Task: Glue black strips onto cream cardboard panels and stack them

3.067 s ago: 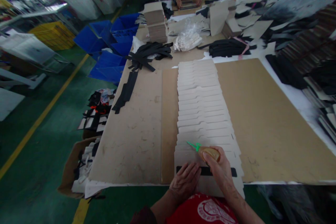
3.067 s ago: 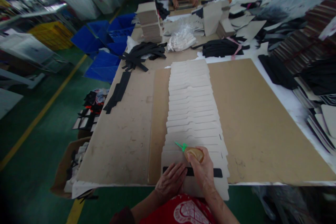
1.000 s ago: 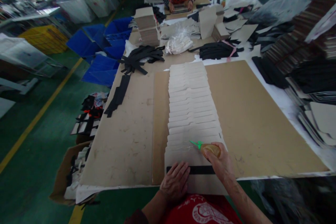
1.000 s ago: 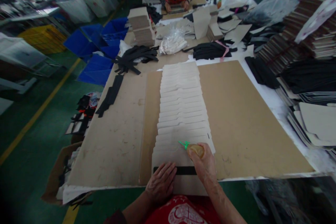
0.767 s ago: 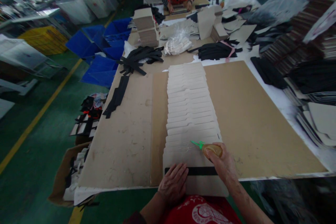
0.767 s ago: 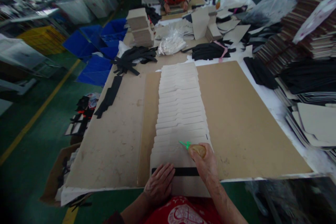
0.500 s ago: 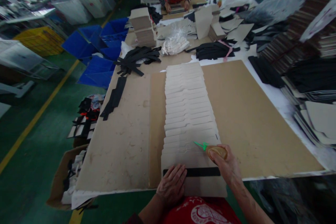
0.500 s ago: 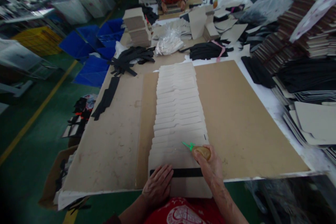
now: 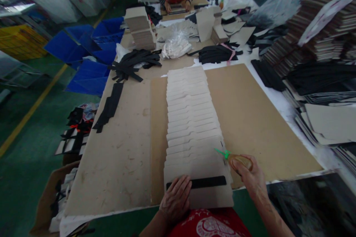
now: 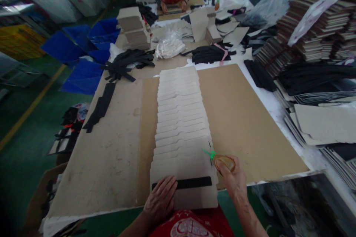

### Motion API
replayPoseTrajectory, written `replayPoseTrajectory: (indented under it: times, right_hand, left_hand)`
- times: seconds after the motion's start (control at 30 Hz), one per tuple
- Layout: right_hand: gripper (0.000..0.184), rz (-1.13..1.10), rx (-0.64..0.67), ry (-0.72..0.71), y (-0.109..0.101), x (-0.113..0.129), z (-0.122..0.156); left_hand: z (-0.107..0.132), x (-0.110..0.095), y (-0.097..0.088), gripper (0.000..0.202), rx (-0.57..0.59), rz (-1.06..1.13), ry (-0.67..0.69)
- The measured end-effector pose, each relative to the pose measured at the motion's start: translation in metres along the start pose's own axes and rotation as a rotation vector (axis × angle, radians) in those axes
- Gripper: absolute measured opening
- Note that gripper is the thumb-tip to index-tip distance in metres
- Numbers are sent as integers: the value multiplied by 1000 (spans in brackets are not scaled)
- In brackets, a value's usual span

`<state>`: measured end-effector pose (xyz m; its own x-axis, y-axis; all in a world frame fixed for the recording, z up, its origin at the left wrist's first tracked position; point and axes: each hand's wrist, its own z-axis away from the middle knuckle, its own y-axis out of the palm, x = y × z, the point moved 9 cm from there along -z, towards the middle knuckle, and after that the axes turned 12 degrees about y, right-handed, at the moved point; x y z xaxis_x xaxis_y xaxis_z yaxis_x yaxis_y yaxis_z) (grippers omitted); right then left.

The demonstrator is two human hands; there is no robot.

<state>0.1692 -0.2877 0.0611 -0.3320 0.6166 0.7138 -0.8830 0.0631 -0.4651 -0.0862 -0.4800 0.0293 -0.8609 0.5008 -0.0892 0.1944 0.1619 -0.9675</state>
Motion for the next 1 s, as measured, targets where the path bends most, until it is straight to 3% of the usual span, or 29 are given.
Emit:
replayPoseTrajectory:
  times: [0.2, 0.33, 0.5, 0.67, 0.83, 0.93, 1.0]
  right_hand:
    - [53, 71, -31, 72, -14, -9, -10]
    - [57, 87, -14, 89, -12, -14, -14]
    - [57, 27, 83, 101, 11, -15, -6]
    - [50, -24, 202, 99, 46, -15, 13]
    - [48, -272, 386, 295, 74, -33, 25]
    - [40, -436, 491, 378, 75, -36, 22]
    - [38, -478, 470, 376, 65, -34, 12]
  left_hand:
    - [-1, -1, -1, 53, 6, -7, 10]
    - [-1, 0, -2, 53, 7, -12, 18]
    - [-2, 0, -3, 52, 11, -12, 21]
    - [-3, 0, -3, 51, 12, -11, 11]
    - [-3, 0, -4, 49, 3, -12, 6]
    - [-5, 0, -7, 50, 7, -9, 16]
    - [-6, 0, -9, 50, 10, -6, 20]
